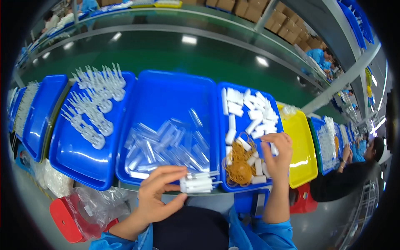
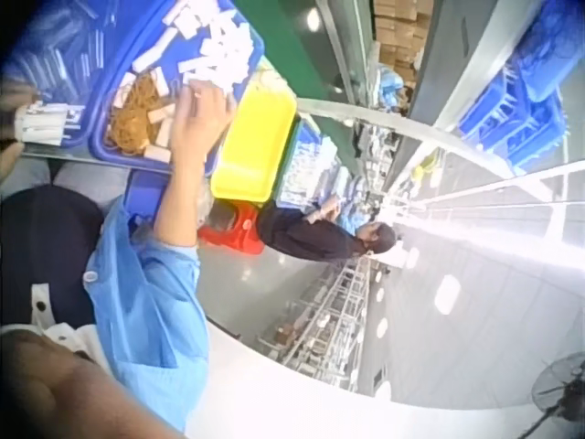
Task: The person assembles small white cylindrical components by inserting them into clear plastic tubes and securing them with rubber bands. The person repeatedly picks up the components from blue trays, aligns them, and places the rubber bands around the bundle. The assembled units are placed into a yellow tray.
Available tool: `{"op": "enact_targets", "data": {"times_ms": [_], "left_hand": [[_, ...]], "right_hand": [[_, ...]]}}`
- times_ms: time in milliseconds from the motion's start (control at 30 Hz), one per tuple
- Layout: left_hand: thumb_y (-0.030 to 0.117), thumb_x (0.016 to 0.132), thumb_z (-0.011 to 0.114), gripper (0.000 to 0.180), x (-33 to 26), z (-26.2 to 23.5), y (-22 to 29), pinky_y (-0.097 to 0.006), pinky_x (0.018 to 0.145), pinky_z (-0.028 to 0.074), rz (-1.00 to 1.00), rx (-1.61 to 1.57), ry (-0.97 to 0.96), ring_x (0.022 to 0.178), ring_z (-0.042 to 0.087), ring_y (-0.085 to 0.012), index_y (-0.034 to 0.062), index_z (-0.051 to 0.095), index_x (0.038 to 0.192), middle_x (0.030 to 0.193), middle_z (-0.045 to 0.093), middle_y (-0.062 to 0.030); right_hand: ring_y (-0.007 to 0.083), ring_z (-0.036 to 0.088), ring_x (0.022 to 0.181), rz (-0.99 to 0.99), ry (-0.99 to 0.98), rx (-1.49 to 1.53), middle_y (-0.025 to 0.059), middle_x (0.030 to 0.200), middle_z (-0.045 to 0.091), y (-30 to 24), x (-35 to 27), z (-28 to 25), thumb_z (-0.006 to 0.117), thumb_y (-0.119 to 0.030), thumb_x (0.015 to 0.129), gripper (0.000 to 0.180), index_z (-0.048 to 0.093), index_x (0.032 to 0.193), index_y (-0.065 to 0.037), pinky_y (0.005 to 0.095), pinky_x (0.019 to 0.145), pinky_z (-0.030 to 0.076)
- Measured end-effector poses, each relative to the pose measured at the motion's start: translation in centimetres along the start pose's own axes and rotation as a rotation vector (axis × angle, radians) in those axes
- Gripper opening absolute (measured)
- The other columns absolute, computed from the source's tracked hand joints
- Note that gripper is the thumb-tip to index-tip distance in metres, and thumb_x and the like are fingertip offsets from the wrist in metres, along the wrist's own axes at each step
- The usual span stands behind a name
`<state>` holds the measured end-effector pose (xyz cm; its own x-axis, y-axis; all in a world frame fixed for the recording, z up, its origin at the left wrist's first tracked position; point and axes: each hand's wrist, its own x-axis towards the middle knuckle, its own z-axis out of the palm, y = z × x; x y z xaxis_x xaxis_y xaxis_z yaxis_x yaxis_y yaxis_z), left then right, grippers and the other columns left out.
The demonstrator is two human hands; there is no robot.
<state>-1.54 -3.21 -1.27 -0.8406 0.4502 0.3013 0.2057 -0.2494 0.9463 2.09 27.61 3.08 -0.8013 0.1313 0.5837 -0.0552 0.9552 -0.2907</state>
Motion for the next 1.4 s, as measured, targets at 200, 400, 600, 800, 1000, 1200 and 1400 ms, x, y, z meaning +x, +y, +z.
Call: {"op": "enact_targets", "data": {"times_ms": [200, 400, 600, 800, 1000, 1200, 1400], "left_hand": [[-0.009, 0.081, 0.068, 0.034, 0.3, 0.0, -0.4, -0.036, 0.092, 0.057, -0.007, -0.082, -0.054, 0.113, 0.060, -0.0277, -0.0068, 0.063, 0.114, 0.122, 0.056, -0.0204], [-0.008, 0.082, 0.068, 0.041, -0.3, -0.3, 0.0, -0.038, 0.099, 0.053, -0.035, -0.100, 0.023, 0.120, 0.055, -0.0272, -0.0049, 0.058, 0.122, 0.128, 0.050, -0.0187], [-0.005, 0.082, 0.070, 0.044, 0.0, -0.3, -0.5, -0.040, 0.102, 0.050, 0.007, -0.109, 0.019, 0.121, 0.054, -0.0263, -0.0031, 0.057, 0.124, 0.128, 0.050, -0.0161], [-0.013, 0.078, 0.070, 0.045, 0.3, -0.6, 0.1, -0.041, 0.104, 0.048, 0.006, -0.129, 0.063, 0.120, 0.055, -0.0289, -0.0107, 0.057, 0.121, 0.124, 0.051, -0.0185], [-0.014, 0.077, 0.070, 0.047, 0.4, -1.1, -0.5, -0.040, 0.099, 0.052, 0.069, -0.133, 0.103, 0.116, 0.058, -0.0288, -0.0095, 0.058, 0.122, 0.124, 0.052, -0.0199], [-0.014, 0.077, 0.069, 0.047, 0.4, -0.8, -0.4, -0.041, 0.100, 0.052, 0.080, -0.089, 0.076, 0.116, 0.058, -0.0305, -0.0098, 0.057, 0.122, 0.123, 0.052, -0.0208], [-0.014, 0.077, 0.070, 0.047, 0.4, -0.7, -0.4, -0.041, 0.098, 0.053, 0.072, -0.119, 0.097, 0.115, 0.059, -0.0307, -0.0094, 0.058, 0.122, 0.123, 0.053, -0.0211]], "right_hand": [[0.0358, 0.061, 0.076, 0.150, -0.183, -0.145, 0.0177, 0.082, 0.061, 8.6, -2.1, 0.0, 0.066, 0.009, 0.063, 0.019, 0.063, 0.080, 0.001, 0.0405, 0.066, 0.047], [0.0332, 0.059, 0.069, 0.198, -0.215, 0.006, 0.0180, 0.079, 0.059, 6.5, -1.5, 0.9, 0.065, 0.010, 0.066, 0.014, 0.062, 0.078, 0.003, 0.0385, 0.063, 0.047], [0.0234, 0.060, 0.077, 0.304, -0.085, 0.318, 0.0118, 0.081, 0.062, 5.6, -2.3, 0.7, 0.065, 0.008, 0.069, 0.012, 0.061, 0.080, 0.003, 0.0330, 0.073, 0.046], [0.0180, 0.062, 0.085, 0.293, -0.019, 0.670, 0.0064, 0.090, 0.060, -0.8, -2.3, 0.3, 0.064, 0.007, 0.074, 0.014, 0.061, 0.085, 0.000, 0.0321, 0.096, 0.042], [0.0166, 0.063, 0.087, 0.337, 0.003, 0.964, 0.0099, 0.089, 0.066, -6.6, -2.7, 2.3, 0.067, 0.006, 0.078, 0.012, 0.060, 0.083, -0.003, 0.0402, 0.106, 0.033], [0.0178, 0.064, 0.089, 0.496, -0.079, 1.197, 0.0128, 0.094, 0.069, -7.3, -3.2, 2.7, 0.065, 0.009, 0.078, 0.016, 0.065, 0.092, 0.002, 0.0416, 0.112, 0.023], [0.0170, 0.065, 0.091, 0.556, -0.112, 1.226, 0.0094, 0.094, 0.070, -7.5, -3.0, 2.6, 0.068, 0.007, 0.077, 0.017, 0.067, 0.093, 0.000, 0.0455, 0.115, 0.016]]}}
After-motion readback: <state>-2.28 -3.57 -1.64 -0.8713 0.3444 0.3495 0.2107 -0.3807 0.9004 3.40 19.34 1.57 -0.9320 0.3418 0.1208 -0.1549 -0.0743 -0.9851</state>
